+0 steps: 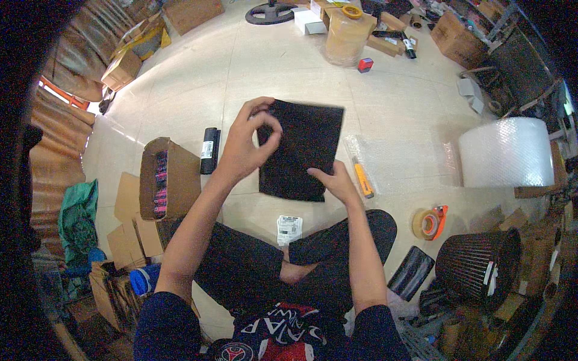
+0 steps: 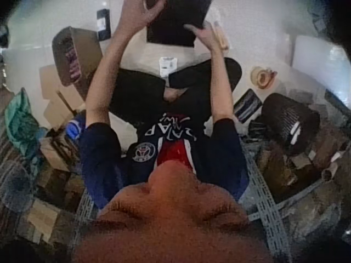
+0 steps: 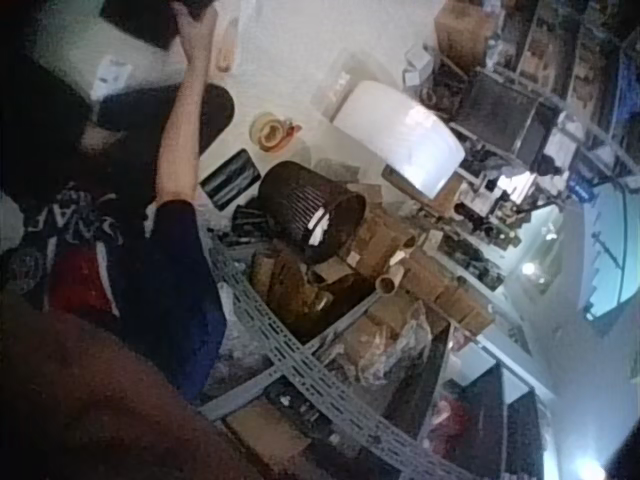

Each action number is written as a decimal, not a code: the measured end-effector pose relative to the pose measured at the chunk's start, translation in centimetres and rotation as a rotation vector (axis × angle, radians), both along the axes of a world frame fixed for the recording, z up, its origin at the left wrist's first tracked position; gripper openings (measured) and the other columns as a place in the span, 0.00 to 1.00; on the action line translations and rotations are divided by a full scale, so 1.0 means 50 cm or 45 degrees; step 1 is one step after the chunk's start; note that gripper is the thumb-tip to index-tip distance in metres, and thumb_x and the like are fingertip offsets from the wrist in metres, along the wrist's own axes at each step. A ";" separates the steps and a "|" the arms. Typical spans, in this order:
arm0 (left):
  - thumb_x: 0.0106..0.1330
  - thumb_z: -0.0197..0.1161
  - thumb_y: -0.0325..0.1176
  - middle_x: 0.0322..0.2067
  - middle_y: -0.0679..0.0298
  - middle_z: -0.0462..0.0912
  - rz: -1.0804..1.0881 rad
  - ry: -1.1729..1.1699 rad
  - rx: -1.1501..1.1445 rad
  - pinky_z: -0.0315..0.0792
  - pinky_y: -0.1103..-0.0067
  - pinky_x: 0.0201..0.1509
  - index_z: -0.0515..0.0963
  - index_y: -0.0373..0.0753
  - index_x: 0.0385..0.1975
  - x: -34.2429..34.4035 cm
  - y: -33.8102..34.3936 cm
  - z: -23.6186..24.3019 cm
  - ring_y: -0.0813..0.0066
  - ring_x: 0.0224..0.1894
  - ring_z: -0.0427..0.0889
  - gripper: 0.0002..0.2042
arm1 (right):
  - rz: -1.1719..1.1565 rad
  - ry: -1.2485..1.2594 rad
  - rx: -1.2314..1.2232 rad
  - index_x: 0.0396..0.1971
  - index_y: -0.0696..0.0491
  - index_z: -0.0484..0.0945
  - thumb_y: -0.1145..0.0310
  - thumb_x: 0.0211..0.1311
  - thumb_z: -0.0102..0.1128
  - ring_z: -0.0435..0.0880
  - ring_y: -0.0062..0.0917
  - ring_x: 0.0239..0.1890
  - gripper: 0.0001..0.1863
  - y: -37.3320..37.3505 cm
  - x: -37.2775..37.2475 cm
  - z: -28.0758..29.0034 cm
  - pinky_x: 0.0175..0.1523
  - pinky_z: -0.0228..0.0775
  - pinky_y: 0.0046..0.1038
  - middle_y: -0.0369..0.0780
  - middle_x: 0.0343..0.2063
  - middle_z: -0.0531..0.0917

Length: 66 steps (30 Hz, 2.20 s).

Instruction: The person sits on the floor and packs small items into black poly mailers. They wrap items in bubble wrap, place them inside the mailers, seal the bags, and affix shipping labels to the outside. The process is repeated for several items.

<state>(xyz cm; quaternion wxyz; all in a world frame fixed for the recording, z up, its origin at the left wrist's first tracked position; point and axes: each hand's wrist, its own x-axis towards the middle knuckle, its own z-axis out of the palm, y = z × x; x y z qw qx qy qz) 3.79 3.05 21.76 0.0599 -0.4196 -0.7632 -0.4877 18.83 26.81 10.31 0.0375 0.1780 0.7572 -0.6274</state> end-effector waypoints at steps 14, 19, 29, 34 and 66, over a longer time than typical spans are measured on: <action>0.65 0.73 0.29 0.59 0.43 0.75 0.613 -0.432 -0.635 0.75 0.56 0.67 0.70 0.33 0.68 -0.058 0.004 -0.554 0.41 0.63 0.76 0.31 | 0.051 0.196 1.096 0.75 0.57 0.66 0.66 0.74 0.60 0.63 0.55 0.77 0.33 -0.146 -0.047 -0.299 0.80 0.56 0.52 0.58 0.74 0.66; 0.64 0.74 0.27 0.55 0.43 0.81 0.691 -0.488 -0.597 0.79 0.56 0.60 0.70 0.33 0.64 -0.098 0.063 -0.558 0.40 0.54 0.84 0.29 | 0.206 0.121 1.247 0.80 0.53 0.63 0.57 0.78 0.56 0.52 0.51 0.84 0.35 -0.157 -0.057 -0.317 0.83 0.44 0.60 0.56 0.80 0.58; 0.67 0.72 0.24 0.40 0.59 0.92 0.432 -1.078 0.035 0.81 0.77 0.48 0.85 0.32 0.48 -0.069 0.056 -0.555 0.77 0.40 0.88 0.11 | -0.037 0.659 1.117 0.57 0.58 0.80 0.71 0.69 0.65 0.78 0.47 0.65 0.19 -0.151 -0.188 -0.241 0.69 0.69 0.47 0.49 0.56 0.82; 0.70 0.67 0.21 0.40 0.61 0.90 0.408 -0.773 0.049 0.79 0.76 0.50 0.84 0.31 0.47 -0.035 0.068 -0.542 0.78 0.44 0.86 0.08 | -0.284 0.504 0.772 0.38 0.57 0.80 0.71 0.70 0.63 0.80 0.43 0.49 0.05 -0.130 -0.273 -0.237 0.60 0.72 0.46 0.46 0.42 0.82; 0.75 0.65 0.24 0.41 0.61 0.90 0.640 -1.329 -0.138 0.85 0.78 0.41 0.81 0.32 0.53 -0.096 0.058 -0.623 0.75 0.37 0.89 0.10 | -0.370 -0.269 -0.271 0.72 0.52 0.66 0.63 0.77 0.61 0.90 0.25 0.35 0.29 0.287 0.161 -0.060 0.39 0.81 0.29 0.46 0.41 0.91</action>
